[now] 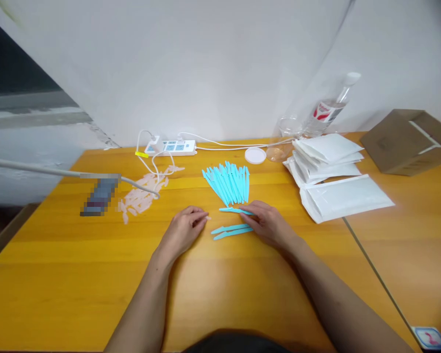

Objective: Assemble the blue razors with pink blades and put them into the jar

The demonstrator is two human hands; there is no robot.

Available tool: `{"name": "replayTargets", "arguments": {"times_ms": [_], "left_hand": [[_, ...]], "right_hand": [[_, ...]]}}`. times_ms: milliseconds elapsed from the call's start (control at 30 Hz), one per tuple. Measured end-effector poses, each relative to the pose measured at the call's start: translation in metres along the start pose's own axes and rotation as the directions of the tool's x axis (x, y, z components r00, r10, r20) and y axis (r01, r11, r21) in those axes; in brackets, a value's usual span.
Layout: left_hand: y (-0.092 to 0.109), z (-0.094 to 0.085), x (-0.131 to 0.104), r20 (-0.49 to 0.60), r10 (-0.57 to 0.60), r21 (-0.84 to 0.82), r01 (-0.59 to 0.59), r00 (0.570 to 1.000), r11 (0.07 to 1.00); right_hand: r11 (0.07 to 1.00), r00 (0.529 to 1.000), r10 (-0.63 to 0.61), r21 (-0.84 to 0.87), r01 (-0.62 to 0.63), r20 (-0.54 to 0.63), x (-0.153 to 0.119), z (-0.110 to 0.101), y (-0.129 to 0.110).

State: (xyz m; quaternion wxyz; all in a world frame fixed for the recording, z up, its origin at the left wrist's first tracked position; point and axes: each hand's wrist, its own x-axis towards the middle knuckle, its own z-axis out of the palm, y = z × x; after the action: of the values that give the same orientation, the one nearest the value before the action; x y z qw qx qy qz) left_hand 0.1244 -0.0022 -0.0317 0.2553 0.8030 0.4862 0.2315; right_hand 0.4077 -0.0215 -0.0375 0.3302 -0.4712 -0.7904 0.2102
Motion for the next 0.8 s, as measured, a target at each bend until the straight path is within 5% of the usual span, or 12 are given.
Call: {"name": "replayTargets", "arguments": {"times_ms": [167, 267, 500, 667, 800], "left_hand": [[0.001, 0.003, 0.002, -0.02, 0.069, 0.238, -0.063, 0.997, 0.969], [0.003, 0.004, 0.003, -0.026, 0.098, 0.225, -0.089, 0.995, 0.97], [0.006, 0.009, 0.005, -0.088, 0.02, -0.179, -0.035, 0.996, 0.983], [0.007, 0.013, 0.007, -0.074, -0.171, -0.482, 0.115, 0.982, 0.868], [0.013, 0.015, 0.008, -0.019, -0.207, -0.543, 0.163, 0.978, 0.824]], "right_hand": [[1.0, 1.0, 0.0, -0.015, 0.0, 0.006, 0.0, 0.0, -0.001], [0.999, 1.0, -0.009, -0.035, 0.009, 0.008, -0.001, 0.001, 0.0], [1.0, 1.0, -0.024, -0.009, 0.024, -0.005, -0.002, 0.0, 0.001], [1.0, 1.0, -0.02, 0.004, 0.02, -0.007, -0.001, 0.0, 0.0], [1.0, 1.0, -0.03, 0.008, 0.03, 0.006, -0.001, -0.002, -0.002]]}}
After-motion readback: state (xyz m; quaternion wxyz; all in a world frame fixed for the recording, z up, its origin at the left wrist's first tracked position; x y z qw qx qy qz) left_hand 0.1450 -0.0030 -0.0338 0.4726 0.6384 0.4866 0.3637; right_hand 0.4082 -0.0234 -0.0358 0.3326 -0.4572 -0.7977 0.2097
